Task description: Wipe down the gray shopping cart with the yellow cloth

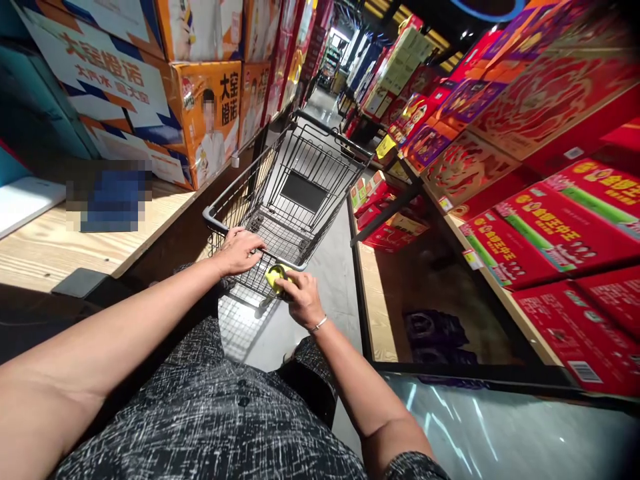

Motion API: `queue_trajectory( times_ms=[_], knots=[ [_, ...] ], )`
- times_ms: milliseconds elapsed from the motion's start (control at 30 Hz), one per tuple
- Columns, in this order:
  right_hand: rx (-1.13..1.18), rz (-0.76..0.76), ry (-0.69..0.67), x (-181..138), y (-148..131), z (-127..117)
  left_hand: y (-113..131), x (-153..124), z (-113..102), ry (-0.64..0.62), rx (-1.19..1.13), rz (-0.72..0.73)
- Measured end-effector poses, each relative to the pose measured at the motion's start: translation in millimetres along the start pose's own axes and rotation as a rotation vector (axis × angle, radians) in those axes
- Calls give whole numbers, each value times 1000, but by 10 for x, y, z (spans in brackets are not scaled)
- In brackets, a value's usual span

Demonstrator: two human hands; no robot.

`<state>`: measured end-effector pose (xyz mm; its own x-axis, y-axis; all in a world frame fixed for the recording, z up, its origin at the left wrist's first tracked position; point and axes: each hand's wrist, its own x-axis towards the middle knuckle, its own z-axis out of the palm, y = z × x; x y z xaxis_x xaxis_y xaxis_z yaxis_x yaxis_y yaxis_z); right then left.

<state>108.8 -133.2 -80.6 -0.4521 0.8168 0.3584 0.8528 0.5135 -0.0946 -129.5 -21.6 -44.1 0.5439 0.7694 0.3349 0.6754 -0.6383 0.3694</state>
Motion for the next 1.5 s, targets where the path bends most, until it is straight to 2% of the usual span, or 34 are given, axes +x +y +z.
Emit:
queue_trajectory(
  times_ms=[133, 233, 367, 467, 567, 667, 800, 1033, 1133, 1300, 1400, 1500],
  knots=[
    [31, 6, 115, 118, -113, -380, 172, -58, 44, 58, 35, 53],
    [-26, 26, 121, 178, -23, -456, 289, -65, 90, 1, 9, 99],
    [-79, 40, -13, 337, 556, -388, 360, -30, 141, -77, -39, 65],
    [-141, 168, -63, 601, 1068, -376, 372, 5, 170, -74, -63, 26],
    [-241, 270, -123, 962, 1372, -460, 397, 36, 204, -55, -68, -20],
    [-333, 251, -228, 1261, 1459, -574, 436, 67, 252, -50, -67, -65],
    [-390, 170, -379, 1411, 1465, -657, 447, 111, 315, -65, -63, -53],
    [-380, 198, -406, 1359, 1483, -666, 302, 164, 316, -86, -68, -38],
    [-337, 279, -338, 1275, 1479, -629, 207, 229, 298, -81, -68, -20],
    [-36, 415, 2, 978, 1341, -457, 41, 423, 266, -142, -62, 10],
    [124, 397, 178, 741, 1046, -263, -42, 535, 230, -206, -69, 12],
    [174, 347, 304, 507, 615, 19, -116, 617, 202, -254, -97, 25]
  ],
)
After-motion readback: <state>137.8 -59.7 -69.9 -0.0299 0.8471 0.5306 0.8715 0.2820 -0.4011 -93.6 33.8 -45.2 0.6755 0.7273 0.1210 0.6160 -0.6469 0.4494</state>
